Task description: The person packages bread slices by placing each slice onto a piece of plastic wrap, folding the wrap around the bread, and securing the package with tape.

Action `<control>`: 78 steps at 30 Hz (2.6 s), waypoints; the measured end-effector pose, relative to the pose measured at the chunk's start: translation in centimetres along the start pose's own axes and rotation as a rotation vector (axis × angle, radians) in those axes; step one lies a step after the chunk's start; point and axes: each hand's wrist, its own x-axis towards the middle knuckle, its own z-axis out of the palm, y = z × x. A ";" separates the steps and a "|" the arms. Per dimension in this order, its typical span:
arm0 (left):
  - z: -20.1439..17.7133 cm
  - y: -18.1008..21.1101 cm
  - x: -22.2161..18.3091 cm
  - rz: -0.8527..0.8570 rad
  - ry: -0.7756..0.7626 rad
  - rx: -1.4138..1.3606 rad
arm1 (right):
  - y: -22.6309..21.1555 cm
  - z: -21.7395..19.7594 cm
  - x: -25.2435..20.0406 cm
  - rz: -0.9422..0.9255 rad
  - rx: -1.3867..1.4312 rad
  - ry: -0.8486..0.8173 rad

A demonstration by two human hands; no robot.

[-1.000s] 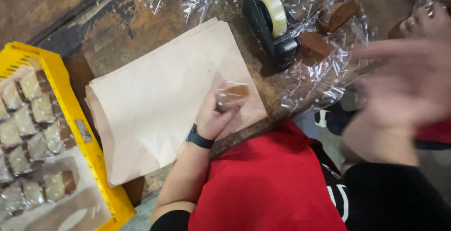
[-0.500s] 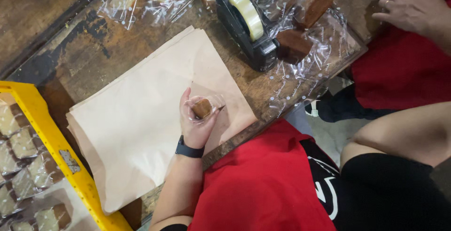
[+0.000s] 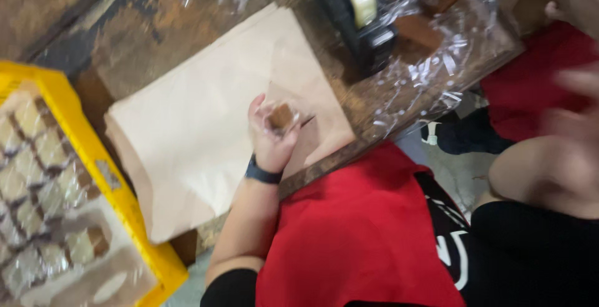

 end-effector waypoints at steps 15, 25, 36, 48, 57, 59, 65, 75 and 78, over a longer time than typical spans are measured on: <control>1.4 0.6 0.0 -0.032 -0.040 -0.240 | -9.8 25.9 -0.1 -0.069 0.812 -0.436; 0.6 4.7 -0.3 0.214 0.012 0.066 | -8.4 26.1 -0.1 -0.143 1.254 -0.367; 1.3 5.9 0.3 0.367 -0.106 0.127 | -8.9 22.8 0.2 -0.396 0.953 -0.211; 1.5 7.0 1.6 0.138 -0.195 -0.058 | -9.3 22.1 1.3 0.155 1.339 -0.440; -0.9 10.1 2.3 0.767 -0.163 0.312 | -9.1 22.7 2.0 -0.196 1.092 -0.246; -0.8 10.4 2.2 0.785 -0.138 0.386 | -9.4 22.1 2.3 -0.220 1.065 -0.304; 0.1 10.5 1.7 0.799 -0.136 0.375 | -9.5 18.8 3.2 -0.384 0.846 -0.308; 0.6 10.2 1.5 0.848 -0.158 0.525 | -4.5 15.9 6.8 0.020 0.703 0.206; 0.9 10.3 1.4 0.837 -0.187 0.496 | -5.7 15.2 8.5 0.586 0.741 -0.218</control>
